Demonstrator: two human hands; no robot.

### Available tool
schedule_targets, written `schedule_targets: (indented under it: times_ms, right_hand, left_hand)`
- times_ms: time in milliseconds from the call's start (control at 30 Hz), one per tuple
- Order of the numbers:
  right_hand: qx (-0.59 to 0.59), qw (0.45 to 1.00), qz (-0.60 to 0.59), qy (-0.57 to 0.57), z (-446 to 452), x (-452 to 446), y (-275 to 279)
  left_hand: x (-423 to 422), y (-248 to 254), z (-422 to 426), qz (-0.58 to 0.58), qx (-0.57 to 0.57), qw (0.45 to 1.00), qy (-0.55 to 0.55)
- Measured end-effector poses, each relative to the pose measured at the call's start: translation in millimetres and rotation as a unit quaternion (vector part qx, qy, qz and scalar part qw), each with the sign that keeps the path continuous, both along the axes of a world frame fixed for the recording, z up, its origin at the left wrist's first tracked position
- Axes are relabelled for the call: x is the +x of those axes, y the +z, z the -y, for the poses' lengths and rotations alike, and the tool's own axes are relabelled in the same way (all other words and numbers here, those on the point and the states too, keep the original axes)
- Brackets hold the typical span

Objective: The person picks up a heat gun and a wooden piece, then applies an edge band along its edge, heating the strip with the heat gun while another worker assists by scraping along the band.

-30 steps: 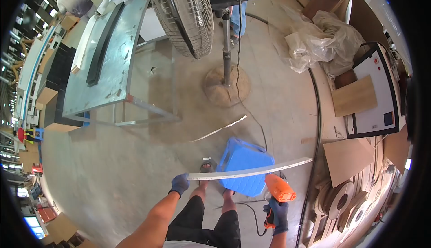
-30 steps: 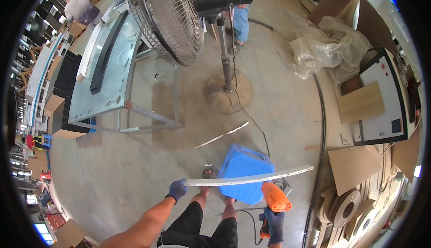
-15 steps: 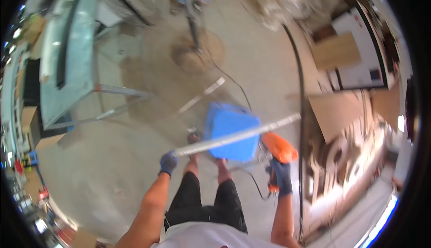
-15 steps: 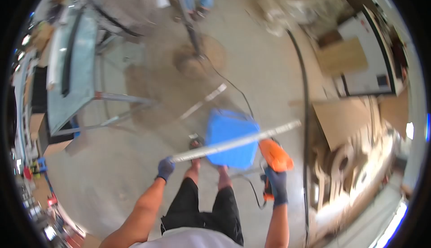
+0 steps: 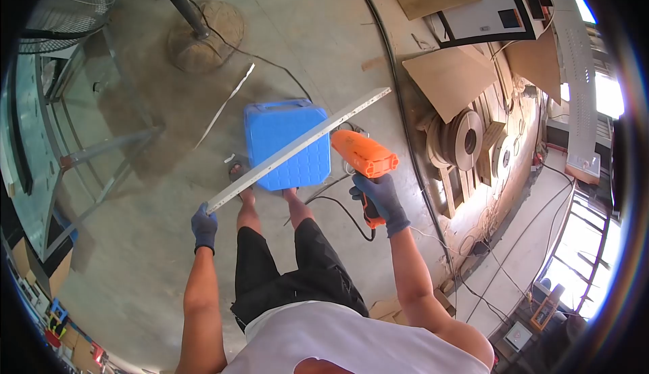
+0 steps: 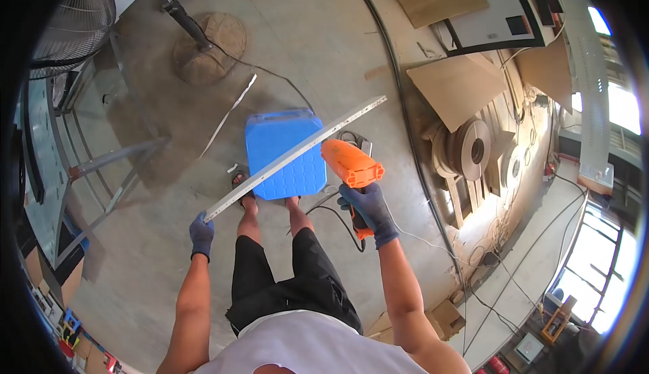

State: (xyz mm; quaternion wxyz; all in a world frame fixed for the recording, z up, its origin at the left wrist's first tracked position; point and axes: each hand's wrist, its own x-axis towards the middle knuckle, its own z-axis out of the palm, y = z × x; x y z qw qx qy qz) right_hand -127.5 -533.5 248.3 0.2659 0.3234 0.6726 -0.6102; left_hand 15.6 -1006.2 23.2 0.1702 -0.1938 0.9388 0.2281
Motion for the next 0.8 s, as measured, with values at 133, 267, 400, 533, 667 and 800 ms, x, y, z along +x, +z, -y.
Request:
schedule_targets:
  times_ms: [133,267,400,533,667,800]
  right_hand:
    - [0.003,1.000,-0.005,0.003,0.2,-3.2,0.0]
    - [0.007,1.000,-0.018,0.001,-6.6,-8.2,-7.5]
    - [0.005,1.000,-0.029,-0.005,-14.5,-16.3,-12.2]
    - [0.003,0.999,-0.040,-0.027,-21.8,-23.2,-16.1]
    - [0.013,0.998,-0.051,-0.042,-24.5,-31.1,-15.4]
    - [0.011,0.998,-0.046,-0.050,-25.1,-31.8,-14.4]
  left_hand:
    - [2.0,-0.9,1.3,0.004,0.004,1.000,-0.001]
    - [3.1,-1.5,1.6,-0.012,-0.003,1.000,-0.003]
    - [4.3,-3.3,2.7,-0.011,-0.007,1.000,-0.004]
    - [6.0,-8.2,4.3,-0.023,-0.004,1.000,0.000]
    - [4.7,-4.3,3.6,-0.006,-0.001,1.000,0.005]
    - [3.9,-2.3,4.2,-0.003,0.003,1.000,0.004]
